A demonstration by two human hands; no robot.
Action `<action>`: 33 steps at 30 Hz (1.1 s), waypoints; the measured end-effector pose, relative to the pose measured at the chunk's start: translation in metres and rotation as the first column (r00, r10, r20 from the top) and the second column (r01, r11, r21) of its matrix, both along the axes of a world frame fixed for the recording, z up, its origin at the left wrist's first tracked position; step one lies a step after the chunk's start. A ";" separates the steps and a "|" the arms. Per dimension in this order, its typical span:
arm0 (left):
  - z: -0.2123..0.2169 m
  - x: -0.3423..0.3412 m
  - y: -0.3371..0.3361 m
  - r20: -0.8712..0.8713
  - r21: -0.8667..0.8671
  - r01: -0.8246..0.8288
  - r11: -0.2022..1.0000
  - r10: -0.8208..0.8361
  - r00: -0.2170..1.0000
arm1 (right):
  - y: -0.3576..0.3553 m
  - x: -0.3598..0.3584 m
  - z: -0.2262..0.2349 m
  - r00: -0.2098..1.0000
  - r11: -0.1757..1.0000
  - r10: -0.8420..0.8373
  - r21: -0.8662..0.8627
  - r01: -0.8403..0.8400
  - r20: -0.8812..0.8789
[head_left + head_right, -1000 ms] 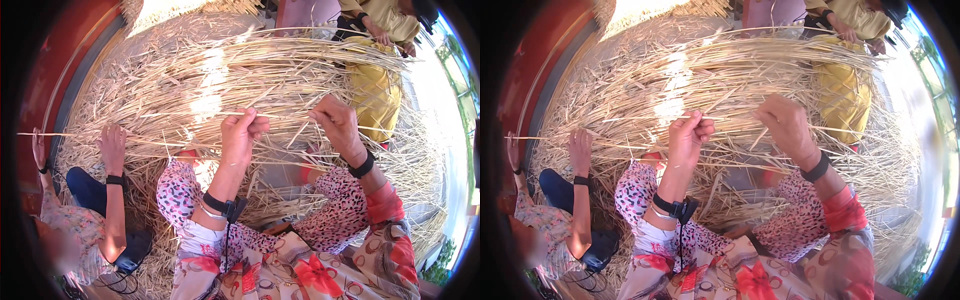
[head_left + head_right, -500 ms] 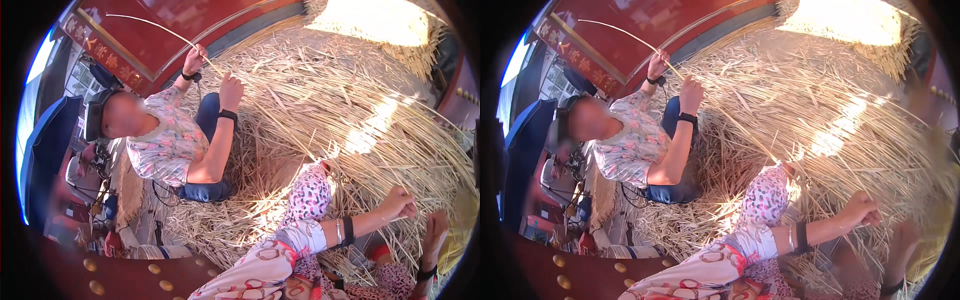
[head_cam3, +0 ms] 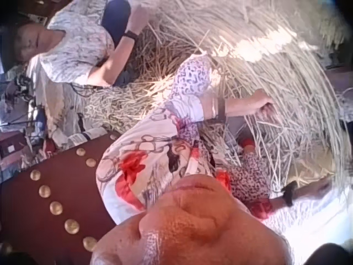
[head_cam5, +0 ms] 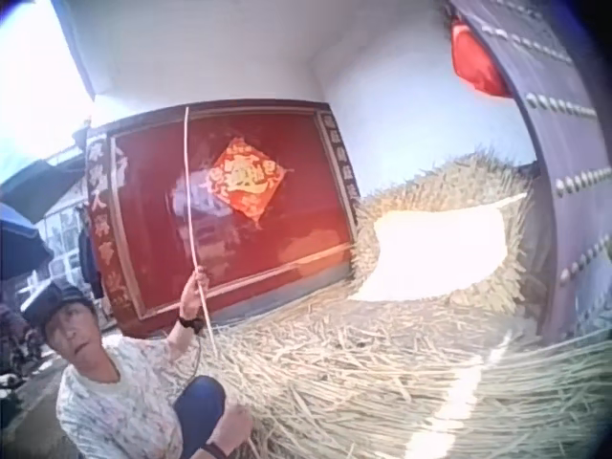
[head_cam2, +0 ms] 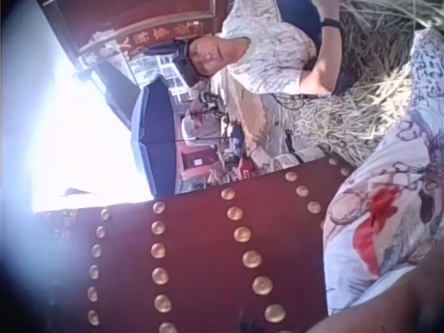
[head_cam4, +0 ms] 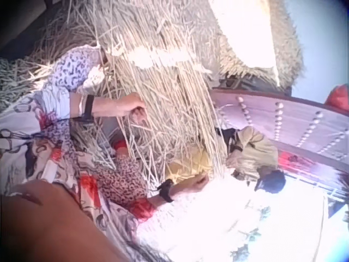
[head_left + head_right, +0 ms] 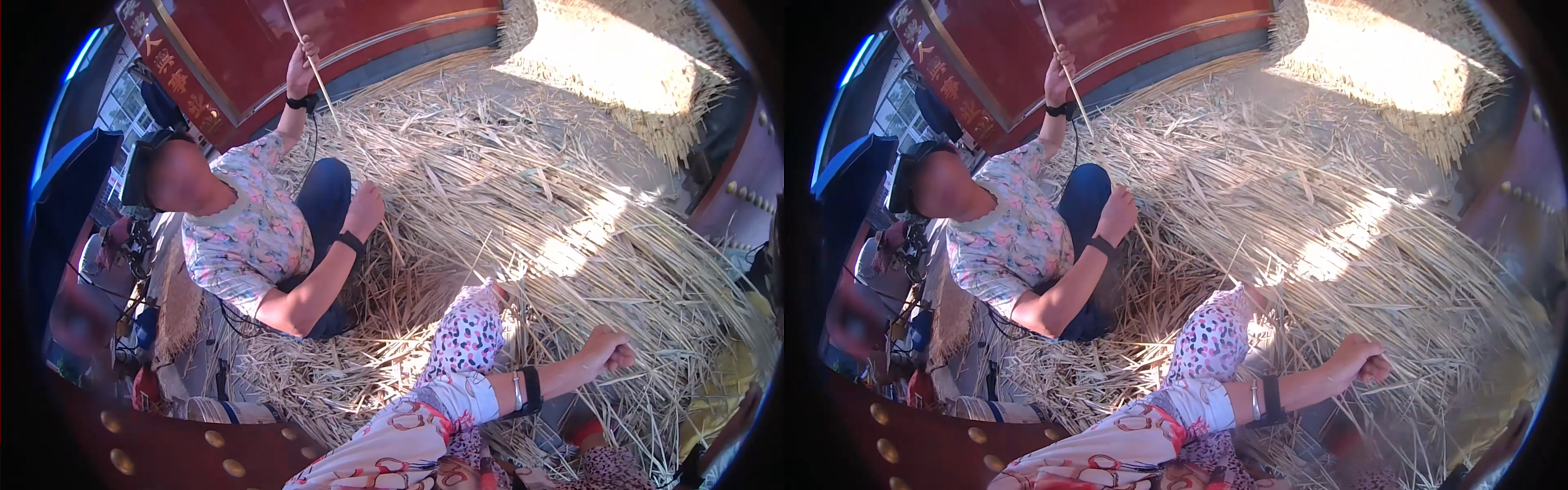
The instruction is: The recorder is weaving or processing long strands of straw along with other people.
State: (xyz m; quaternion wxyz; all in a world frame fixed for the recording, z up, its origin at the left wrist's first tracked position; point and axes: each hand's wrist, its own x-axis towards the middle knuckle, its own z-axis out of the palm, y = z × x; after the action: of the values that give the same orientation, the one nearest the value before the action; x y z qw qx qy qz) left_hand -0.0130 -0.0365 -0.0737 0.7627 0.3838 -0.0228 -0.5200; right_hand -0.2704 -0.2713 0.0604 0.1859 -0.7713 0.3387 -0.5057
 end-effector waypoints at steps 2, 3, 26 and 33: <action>-0.005 -0.007 0.003 0.006 -0.054 -0.023 0.998 0.023 1.000 | 0.047 0.042 -0.028 0.920 0.971 0.055 -0.193 -0.139 -0.389; -0.002 -0.009 0.004 0.011 -0.076 0.002 0.997 -0.001 1.000 | 0.077 0.057 -0.019 0.848 0.915 0.336 -0.069 -0.397 -0.410; 0.035 0.011 0.016 0.269 -0.011 0.058 0.998 -0.053 0.962 | 0.095 0.069 -0.037 0.634 0.729 0.683 0.390 -0.562 -0.363; 0.025 -0.026 -0.004 0.270 -0.157 0.182 0.971 -0.135 0.953 | 0.088 0.046 -0.081 0.797 0.745 0.588 0.479 -0.464 -0.142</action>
State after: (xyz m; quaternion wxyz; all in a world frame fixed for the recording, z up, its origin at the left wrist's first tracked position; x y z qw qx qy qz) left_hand -0.0391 -0.0402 -0.0491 0.7404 0.3743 -0.1993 -0.5215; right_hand -0.2245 -0.1838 -0.0209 0.4330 -0.8411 0.2284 -0.2302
